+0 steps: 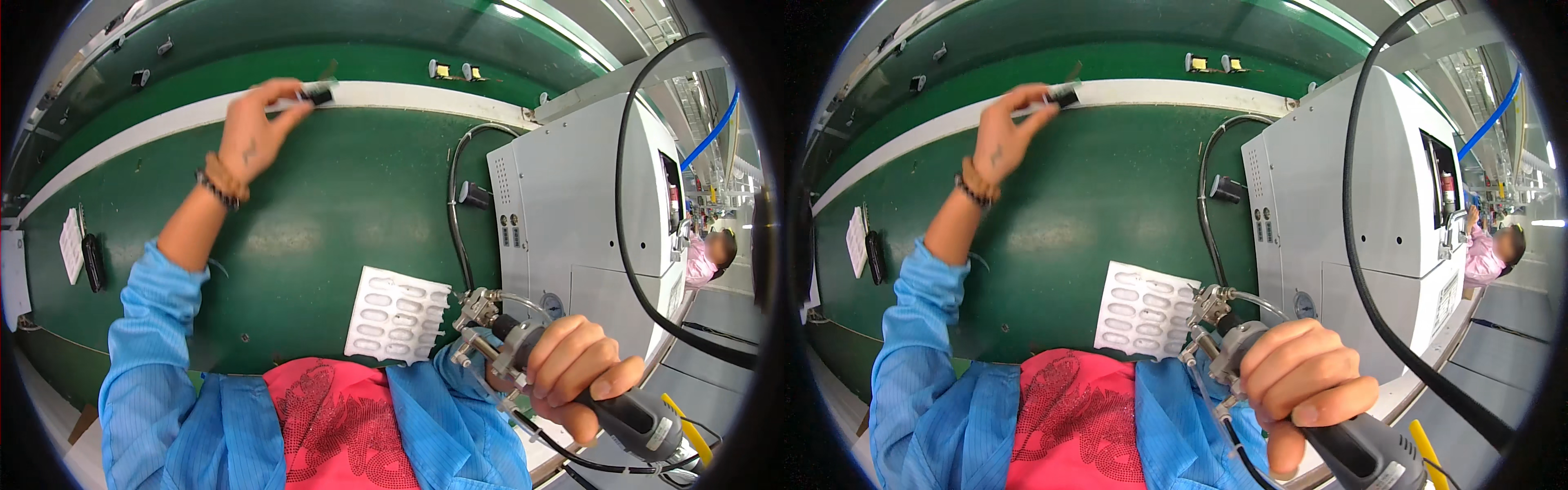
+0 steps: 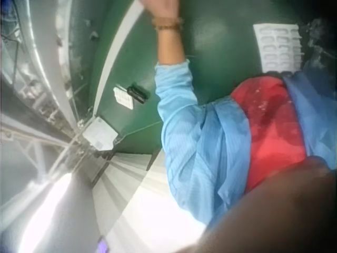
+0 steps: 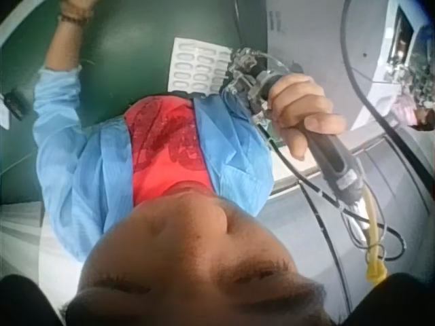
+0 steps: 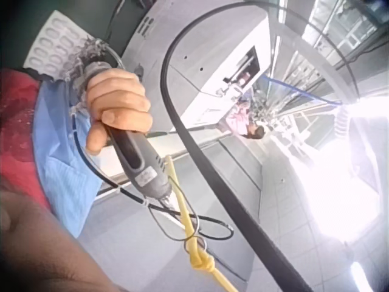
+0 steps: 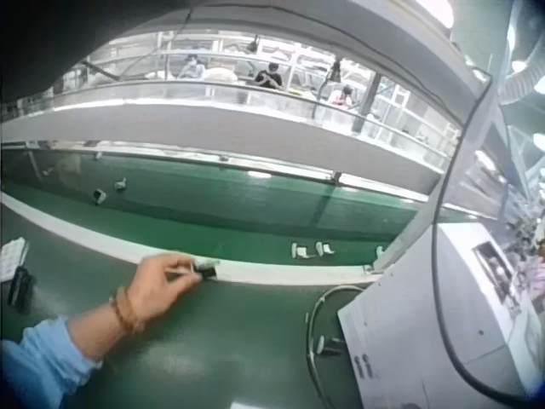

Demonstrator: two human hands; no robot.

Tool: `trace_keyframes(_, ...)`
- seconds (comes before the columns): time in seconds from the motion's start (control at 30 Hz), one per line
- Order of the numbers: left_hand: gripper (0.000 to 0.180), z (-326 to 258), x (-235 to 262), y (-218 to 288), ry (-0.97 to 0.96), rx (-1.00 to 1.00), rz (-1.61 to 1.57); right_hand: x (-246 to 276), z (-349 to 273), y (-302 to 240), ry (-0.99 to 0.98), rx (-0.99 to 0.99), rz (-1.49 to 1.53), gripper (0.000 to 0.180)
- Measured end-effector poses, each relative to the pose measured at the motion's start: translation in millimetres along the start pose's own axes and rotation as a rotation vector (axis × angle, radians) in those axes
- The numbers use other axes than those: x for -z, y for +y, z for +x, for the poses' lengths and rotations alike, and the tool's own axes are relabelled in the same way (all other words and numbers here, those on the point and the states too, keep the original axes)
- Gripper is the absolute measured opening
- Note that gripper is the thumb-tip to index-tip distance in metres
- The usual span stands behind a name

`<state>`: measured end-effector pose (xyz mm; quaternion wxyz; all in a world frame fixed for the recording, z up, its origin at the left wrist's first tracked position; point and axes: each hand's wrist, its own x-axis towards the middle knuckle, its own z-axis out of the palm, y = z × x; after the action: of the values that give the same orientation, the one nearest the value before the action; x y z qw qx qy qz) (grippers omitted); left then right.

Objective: The person uses a soldering iron to apply solder to small green circuit boards. They repeatedly pick up a board, hold it against a white foam holder, and apply the soldering iron to specific points on the board. After soldering, the person places the board on the green workbench and picks up the next one to continue the process.

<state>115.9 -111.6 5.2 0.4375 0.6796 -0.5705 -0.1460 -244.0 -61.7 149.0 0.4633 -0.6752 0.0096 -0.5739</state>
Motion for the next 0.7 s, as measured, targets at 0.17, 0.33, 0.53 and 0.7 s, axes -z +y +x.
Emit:
trace_keyframes(0.17, 0.034, 76.6, -39.6, -17.3, 0.184, -0.386, 0.332, 5.9, 0.3, 3.9, -0.060, -0.026, 0.005, 0.041)
trace_keyframes(0.33, 0.034, 110.1, -131.0, 2.6, -0.097, -0.616, 0.177, 3.4, 1.9, 8.7, -0.022, -0.078, 0.028, 0.039)
trace_keyframes(0.53, 0.026, 153.6, -178.4, 0.1, -0.194, -0.451, 0.322, 9.8, 11.5, 12.5, -0.098, -0.029, 0.054, 0.041)
trace_keyframes(0.7, 0.023, 128.8, -158.7, 23.1, -0.209, -0.185, 0.164, 11.9, -2.9, 9.7, -0.016, -0.067, 0.074, 0.038)
